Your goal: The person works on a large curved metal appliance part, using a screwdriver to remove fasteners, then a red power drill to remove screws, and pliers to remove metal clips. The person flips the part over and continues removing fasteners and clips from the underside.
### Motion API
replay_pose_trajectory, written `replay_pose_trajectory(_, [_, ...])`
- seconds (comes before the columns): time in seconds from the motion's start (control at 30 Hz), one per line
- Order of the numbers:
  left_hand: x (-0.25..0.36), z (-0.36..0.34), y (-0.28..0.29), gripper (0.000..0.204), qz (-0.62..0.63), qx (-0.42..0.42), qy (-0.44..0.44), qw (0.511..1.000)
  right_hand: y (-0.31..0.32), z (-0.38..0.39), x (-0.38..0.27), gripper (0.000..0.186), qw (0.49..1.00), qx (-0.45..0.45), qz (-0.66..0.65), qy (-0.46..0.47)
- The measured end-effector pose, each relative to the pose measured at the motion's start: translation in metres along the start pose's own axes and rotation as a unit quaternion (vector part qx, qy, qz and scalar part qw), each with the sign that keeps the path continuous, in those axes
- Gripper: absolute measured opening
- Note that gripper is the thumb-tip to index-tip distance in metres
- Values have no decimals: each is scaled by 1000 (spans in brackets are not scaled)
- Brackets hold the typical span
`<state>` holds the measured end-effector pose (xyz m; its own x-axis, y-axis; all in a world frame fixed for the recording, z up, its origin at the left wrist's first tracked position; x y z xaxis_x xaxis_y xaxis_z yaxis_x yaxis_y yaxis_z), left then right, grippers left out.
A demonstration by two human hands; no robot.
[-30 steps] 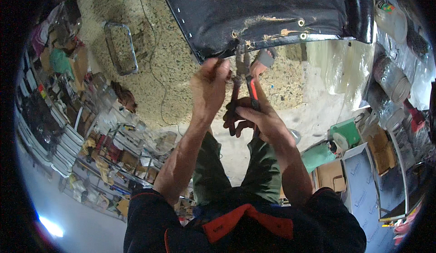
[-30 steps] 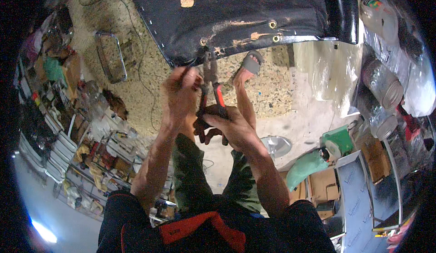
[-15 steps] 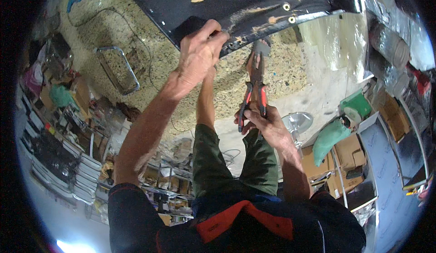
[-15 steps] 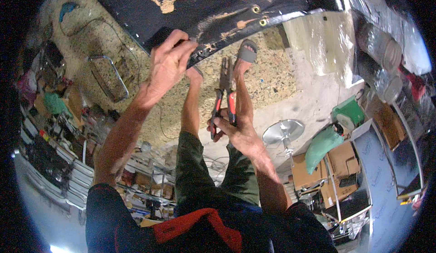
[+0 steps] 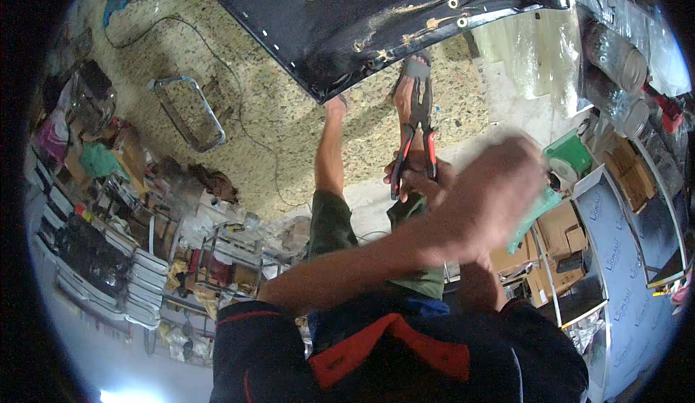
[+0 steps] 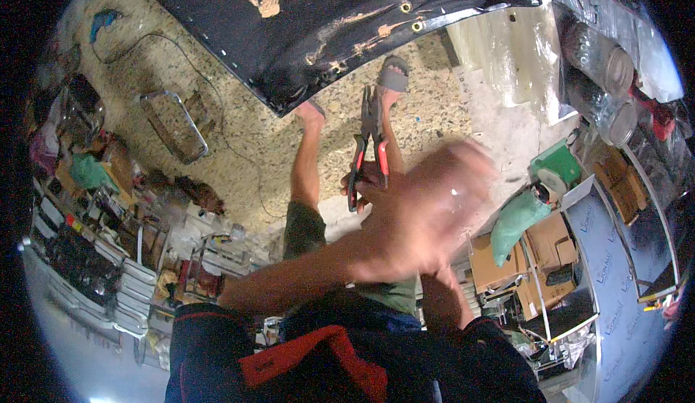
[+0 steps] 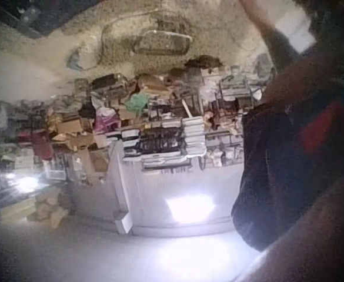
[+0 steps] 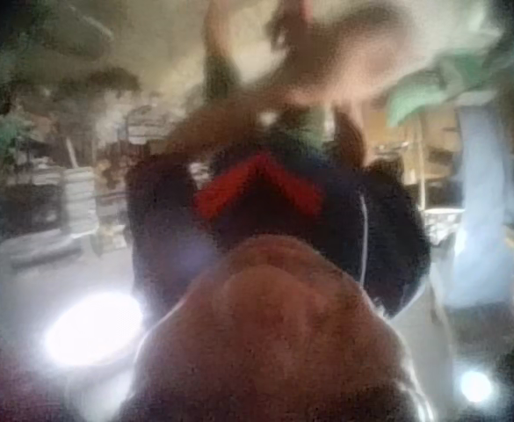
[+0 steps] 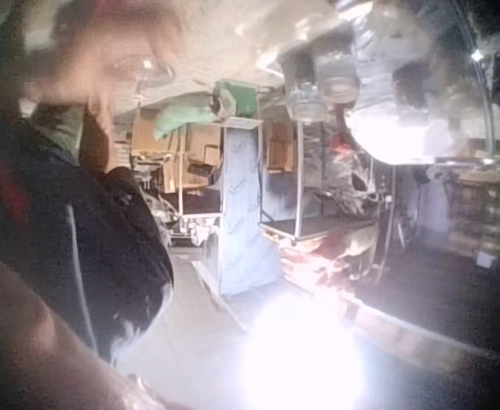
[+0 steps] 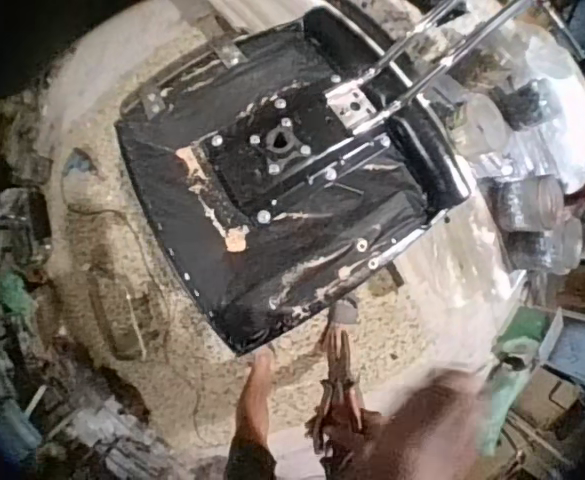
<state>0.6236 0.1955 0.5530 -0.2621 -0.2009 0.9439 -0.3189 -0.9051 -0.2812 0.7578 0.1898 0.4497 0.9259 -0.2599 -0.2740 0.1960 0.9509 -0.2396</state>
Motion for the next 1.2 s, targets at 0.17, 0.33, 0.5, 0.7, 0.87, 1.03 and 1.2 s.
replay_pose_trajectory(0.17, [-91, 41, 168, 33, -203, 178, 280, 922, -29, -29, -9, 24, 991, -133, 9, -9])
replay_pose_trajectory(0.33, [-113, 47, 208, 31, -110, 184, 310, 926, -55, -45, -13, 26, 987, -153, -59, 0])
replay_pose_trajectory(0.5, [-129, 51, 212, 34, -28, 192, 312, 930, -59, -57, -12, 33, 993, -107, -43, -9])
replay_pose_trajectory(0.7, [-129, 45, 218, 34, -23, 193, 291, 937, -64, -63, -16, 32, 995, -102, -9, -13])
replay_pose_trajectory(0.87, [-141, 53, 197, 31, 105, 133, 415, 894, -66, -56, -51, 28, 979, -96, 178, 33])
replay_pose_trajectory(1.03, [-126, 49, 222, 25, 133, 193, 358, 904, 2, -65, -192, 27, 927, 68, 314, 194])
replay_pose_trajectory(1.2, [-106, 7, 263, 30, -44, 183, 286, 940, 27, -122, -311, 14, 517, 371, 561, 529])
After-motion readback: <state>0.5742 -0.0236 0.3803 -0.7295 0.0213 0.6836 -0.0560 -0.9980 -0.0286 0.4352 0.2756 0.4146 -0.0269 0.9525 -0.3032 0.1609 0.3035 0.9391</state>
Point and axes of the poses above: each hand's wrist, its own z-axis away from the middle knuckle, its own y-axis out of the back of the hand, x = y × z, the point moved 10 cm from there along -z, towards the middle knuckle
